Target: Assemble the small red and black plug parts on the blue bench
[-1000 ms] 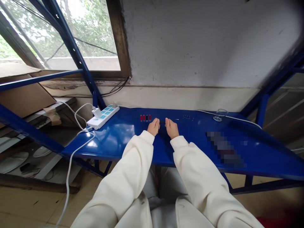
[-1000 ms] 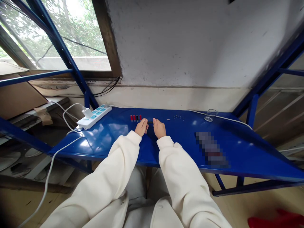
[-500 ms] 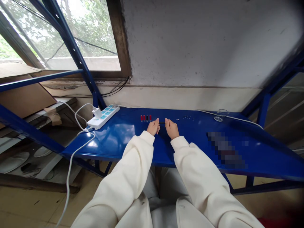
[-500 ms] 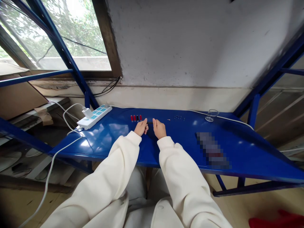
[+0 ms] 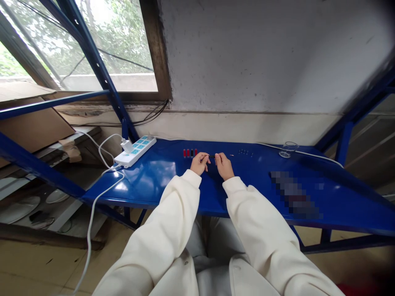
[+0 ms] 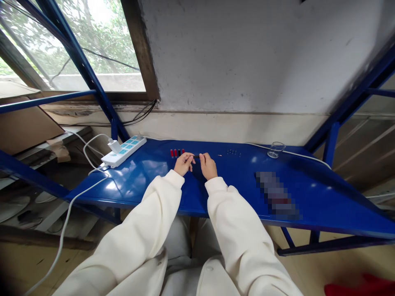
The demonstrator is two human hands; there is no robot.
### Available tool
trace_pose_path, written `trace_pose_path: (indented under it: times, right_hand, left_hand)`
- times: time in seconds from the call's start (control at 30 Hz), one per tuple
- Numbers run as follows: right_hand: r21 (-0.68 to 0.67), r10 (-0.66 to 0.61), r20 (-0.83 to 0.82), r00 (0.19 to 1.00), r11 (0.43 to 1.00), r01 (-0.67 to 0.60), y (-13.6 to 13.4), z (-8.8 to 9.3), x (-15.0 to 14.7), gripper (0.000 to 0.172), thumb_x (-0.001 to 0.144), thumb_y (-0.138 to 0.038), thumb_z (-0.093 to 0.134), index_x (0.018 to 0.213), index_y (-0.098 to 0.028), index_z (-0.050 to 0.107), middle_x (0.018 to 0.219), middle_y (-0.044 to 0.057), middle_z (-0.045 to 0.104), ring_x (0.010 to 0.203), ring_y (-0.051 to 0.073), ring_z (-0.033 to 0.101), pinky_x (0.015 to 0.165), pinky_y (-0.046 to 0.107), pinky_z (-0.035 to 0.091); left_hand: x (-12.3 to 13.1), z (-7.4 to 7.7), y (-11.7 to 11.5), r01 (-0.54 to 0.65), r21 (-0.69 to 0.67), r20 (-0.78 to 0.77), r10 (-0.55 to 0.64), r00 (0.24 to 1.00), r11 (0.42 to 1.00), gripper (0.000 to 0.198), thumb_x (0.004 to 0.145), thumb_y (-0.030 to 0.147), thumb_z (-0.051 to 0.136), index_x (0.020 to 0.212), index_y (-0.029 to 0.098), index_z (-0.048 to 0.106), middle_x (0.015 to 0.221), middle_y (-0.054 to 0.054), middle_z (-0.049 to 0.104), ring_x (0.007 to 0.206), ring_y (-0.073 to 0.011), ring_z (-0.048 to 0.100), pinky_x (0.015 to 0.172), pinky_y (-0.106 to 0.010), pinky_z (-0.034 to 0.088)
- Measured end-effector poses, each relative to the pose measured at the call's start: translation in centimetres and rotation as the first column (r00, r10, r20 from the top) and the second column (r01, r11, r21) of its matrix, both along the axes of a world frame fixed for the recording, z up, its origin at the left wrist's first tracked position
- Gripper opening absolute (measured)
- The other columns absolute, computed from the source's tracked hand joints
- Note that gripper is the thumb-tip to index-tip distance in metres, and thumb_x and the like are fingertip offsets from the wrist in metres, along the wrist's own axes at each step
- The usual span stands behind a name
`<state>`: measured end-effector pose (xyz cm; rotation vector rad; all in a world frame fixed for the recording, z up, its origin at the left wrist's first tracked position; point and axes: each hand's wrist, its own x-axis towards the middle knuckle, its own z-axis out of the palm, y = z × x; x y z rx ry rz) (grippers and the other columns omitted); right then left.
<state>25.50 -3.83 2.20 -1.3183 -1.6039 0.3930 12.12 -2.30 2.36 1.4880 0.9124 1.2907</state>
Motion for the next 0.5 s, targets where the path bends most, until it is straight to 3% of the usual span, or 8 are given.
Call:
trace_pose_path:
  times: [0.2, 0.5]
  right_hand:
    - [0.054, 0.002, -0.022, 1.000, 0.999, -0.001, 0.01, 0.06, -0.05, 0.036, 0.085, -0.048, 0.029, 0.072, -0.020, 0.048, 0.056, -0.002, 0.050, 0.050, 0.010, 0.044, 0.053, 0.022, 0.033]
    - [0.101, 0.001, -0.038, 0.999, 0.995, 0.002, -0.08, 0.07, -0.08, 0.034, 0.085, -0.045, 0.033, 0.070, -0.019, 0.048, 0.057, -0.001, 0.050, 0.048, 0.010, 0.042, 0.051, 0.022, 0.032]
  left_hand:
    - [0.00, 0.10, -0.15, 0.006, -0.010, -0.003, -0.006, 1.000, 1.000, 0.025, 0.079, 0.036, 0.051, 0.089, 0.014, 0.048, 0.071, 0.000, 0.060, 0.031, -0.0039, 0.046, 0.033, -0.018, 0.034]
    - [0.03, 0.01, -0.18, -0.054, 0.002, -0.070, 0.054, 0.996, 0.999, 0.031, 0.078, 0.045, 0.047, 0.081, 0.015, 0.047, 0.063, 0.001, 0.059, 0.031, -0.0046, 0.046, 0.034, -0.018, 0.037]
